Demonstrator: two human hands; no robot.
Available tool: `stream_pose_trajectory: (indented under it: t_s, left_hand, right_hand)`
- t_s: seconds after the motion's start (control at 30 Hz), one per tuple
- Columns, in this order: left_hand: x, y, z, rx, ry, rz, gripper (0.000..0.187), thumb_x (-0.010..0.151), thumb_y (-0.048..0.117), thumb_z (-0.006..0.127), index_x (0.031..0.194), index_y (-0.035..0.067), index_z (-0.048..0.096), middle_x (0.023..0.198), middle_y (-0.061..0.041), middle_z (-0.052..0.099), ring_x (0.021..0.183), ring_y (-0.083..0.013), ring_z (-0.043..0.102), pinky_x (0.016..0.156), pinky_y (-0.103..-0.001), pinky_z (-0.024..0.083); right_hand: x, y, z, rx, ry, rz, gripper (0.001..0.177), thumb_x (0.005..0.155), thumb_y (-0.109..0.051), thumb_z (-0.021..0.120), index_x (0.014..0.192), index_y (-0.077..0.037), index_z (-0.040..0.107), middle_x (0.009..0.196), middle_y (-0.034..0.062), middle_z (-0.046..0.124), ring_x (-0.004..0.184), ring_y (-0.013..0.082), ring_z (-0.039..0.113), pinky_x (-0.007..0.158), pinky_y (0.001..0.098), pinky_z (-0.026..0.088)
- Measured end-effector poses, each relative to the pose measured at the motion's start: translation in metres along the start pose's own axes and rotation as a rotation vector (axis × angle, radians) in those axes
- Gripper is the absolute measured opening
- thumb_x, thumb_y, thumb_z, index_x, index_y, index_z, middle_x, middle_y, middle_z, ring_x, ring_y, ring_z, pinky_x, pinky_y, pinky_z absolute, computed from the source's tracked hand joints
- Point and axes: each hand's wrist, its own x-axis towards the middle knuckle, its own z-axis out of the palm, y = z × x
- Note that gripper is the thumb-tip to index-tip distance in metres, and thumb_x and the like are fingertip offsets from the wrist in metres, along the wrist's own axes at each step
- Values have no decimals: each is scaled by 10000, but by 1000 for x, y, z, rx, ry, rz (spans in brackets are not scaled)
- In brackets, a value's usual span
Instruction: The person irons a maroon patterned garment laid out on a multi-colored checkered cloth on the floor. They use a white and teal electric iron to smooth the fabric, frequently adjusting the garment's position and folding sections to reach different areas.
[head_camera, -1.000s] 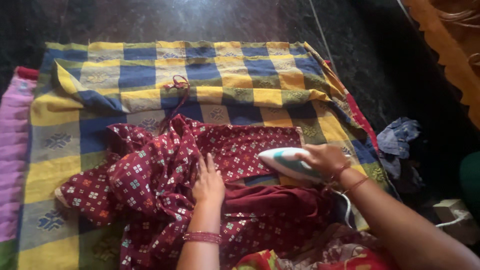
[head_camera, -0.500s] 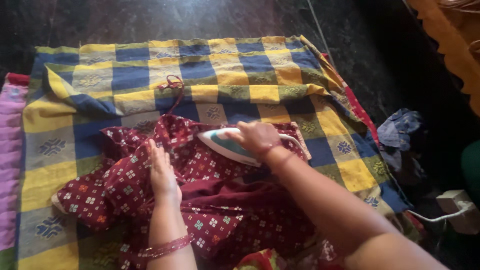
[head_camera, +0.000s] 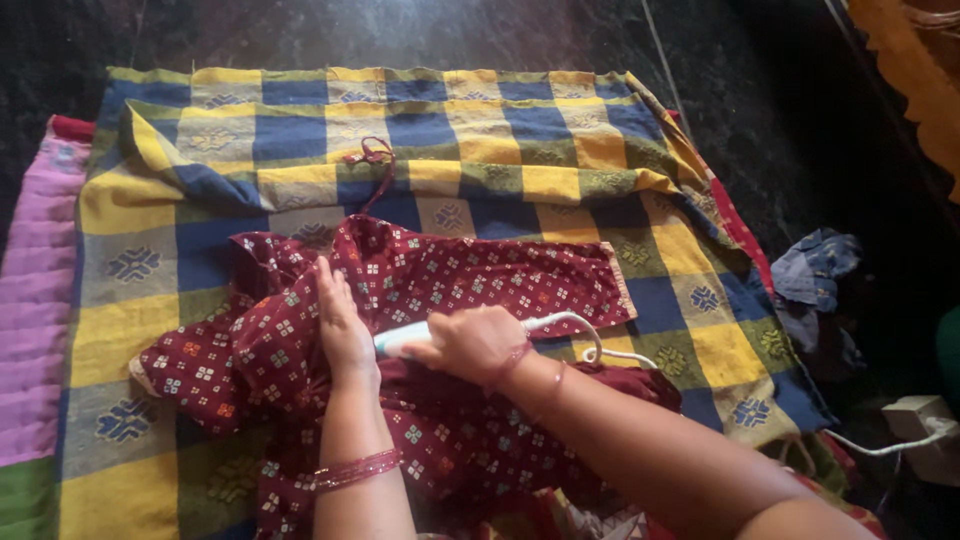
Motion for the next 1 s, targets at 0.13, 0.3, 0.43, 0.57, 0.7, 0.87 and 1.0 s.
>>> stream_pose_trajectory:
  t_s: [0.13, 0.3, 0.43, 0.57, 0.7, 0.87, 1.0]
  left_hand:
    - [-3, 1, -4, 36, -7, 53, 611, 1109, 431, 246, 1632, 117, 211, 1735, -139, 154, 1598, -282, 183, 1291, -377, 138]
    - [-4, 6, -3, 22, -14, -10, 629, 1096, 448, 234, 1642, 137, 221, 1707, -142, 195, 1586, -287, 193, 1278, -390, 134]
    - [-3, 4, 1, 26, -54, 70, 632, 1097, 444, 243, 1639, 121, 209, 1722, -135, 174, 1583, -296, 200, 1284, -397, 146]
    - [-3, -4, 1, -18, -55, 141, 603, 1122, 409, 248, 1634, 90, 230, 1731, -132, 185, 1596, -277, 205, 1297, -380, 151]
    - [1, -9, -1, -43, -38, 116, 593, 1111, 373, 258, 1629, 84, 248, 1727, -117, 206, 1586, -258, 220, 1287, -358, 161]
    - [-5, -2, 0, 162, -33, 137, 597, 1118, 405, 238, 1622, 86, 263, 1722, -110, 224, 1594, -258, 219, 1283, -360, 165]
    - [-8, 9, 0, 296, -71, 33, 648, 1075, 505, 186, 1626, 169, 235, 1709, -92, 199, 1561, -259, 225, 1246, -364, 203]
  right_hand:
    - [31, 15, 2, -142, 55, -90, 662, 955, -745, 435, 880, -150, 717, 600, 24, 689, 484, 133, 681, 400, 326, 542]
    - [68, 40, -10, -195, 57, 61, 737, 863, -797, 429, 915, -126, 728, 680, 82, 713, 503, 176, 712, 407, 343, 570]
    - [83, 49, -14, -12, 92, 329, 665, 943, -741, 433, 933, -155, 747, 789, 160, 752, 727, 329, 738, 628, 479, 582]
    - [73, 33, -22, 88, -12, 321, 670, 914, -744, 463, 969, -135, 738, 846, 196, 746, 777, 366, 745, 680, 507, 586]
    - [32, 8, -24, 69, -236, 181, 657, 947, -725, 480, 1021, -117, 716, 850, 178, 754, 738, 336, 753, 671, 481, 598]
    - [-6, 30, -20, -73, -137, -48, 418, 1000, -585, 463, 1217, -337, 722, 881, 131, 749, 687, 313, 729, 598, 492, 579]
    - [14, 85, -20, -122, -126, 177, 438, 973, -594, 408, 1242, -426, 709, 890, 128, 742, 615, 289, 735, 538, 462, 603]
